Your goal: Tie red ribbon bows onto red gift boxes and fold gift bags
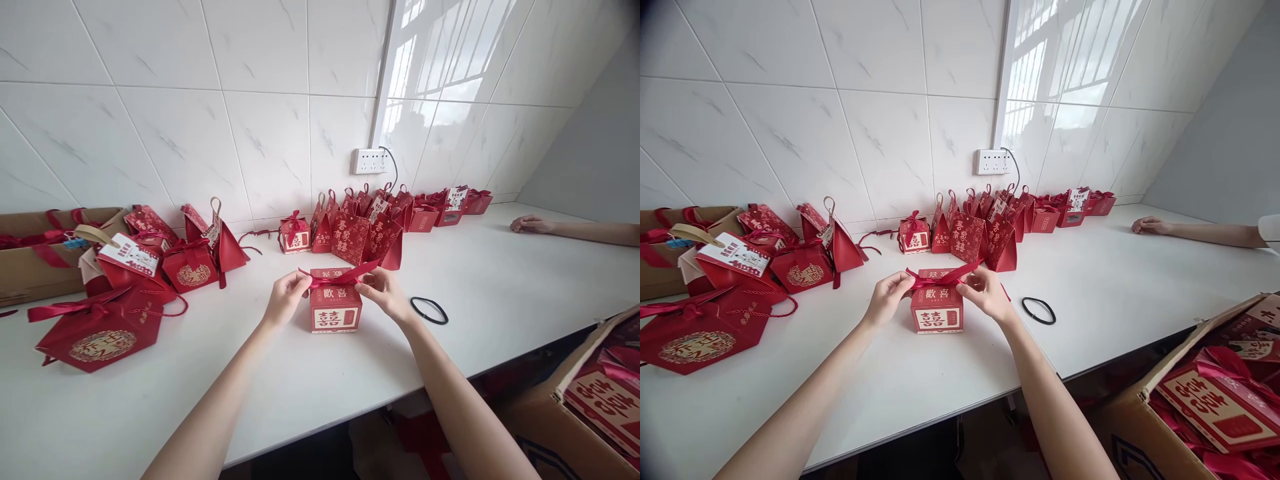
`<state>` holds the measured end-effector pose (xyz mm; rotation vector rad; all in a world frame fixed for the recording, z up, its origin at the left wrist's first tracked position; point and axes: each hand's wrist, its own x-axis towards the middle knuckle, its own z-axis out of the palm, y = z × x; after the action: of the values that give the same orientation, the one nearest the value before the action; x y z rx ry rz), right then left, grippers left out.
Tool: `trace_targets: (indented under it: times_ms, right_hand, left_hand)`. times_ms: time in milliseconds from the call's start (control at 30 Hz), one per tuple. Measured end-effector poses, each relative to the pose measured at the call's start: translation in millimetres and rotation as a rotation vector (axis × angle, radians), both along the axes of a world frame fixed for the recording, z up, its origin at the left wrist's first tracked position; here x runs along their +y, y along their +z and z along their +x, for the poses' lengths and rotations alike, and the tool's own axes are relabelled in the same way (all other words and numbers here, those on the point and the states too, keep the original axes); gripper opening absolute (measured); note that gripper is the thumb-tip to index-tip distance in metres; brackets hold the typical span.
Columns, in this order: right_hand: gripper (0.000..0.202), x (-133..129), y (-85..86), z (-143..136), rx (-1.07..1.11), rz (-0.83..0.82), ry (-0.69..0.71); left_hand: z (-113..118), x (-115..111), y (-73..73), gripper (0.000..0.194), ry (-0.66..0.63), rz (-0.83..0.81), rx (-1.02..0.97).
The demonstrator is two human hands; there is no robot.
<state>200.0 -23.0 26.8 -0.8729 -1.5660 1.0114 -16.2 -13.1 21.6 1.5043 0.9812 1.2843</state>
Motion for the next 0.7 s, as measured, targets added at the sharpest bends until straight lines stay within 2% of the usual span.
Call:
trace_targets:
  times_ms: [133, 333, 467, 700]
  right_hand:
    - [0.034, 2.2, -3.2, 1.3, 0.028, -0.031, -0.004]
    - [0.047, 8.4, -9.5, 7.1, 0.110, -0.088, 0.118]
    - [0.053, 7.5, -7.3, 5.6, 0.137, -0.138, 0.217]
    - [0.062, 6.0, -2.1, 0.2, 0.168, -0.226, 0.285]
  left_hand:
    - [1.3, -0.5, 0.7, 0.027, 0.000, -0.008, -0.015]
    - [2.7, -1.4, 1.2, 0.027, 0.001, -0.013, -0.016]
    - [2.9, -2.8, 4.5, 0.028, -0.001, -0.024, -0.066]
    - [4.2, -4.5, 5.2, 0.030, 0.024, -0.037, -0.060]
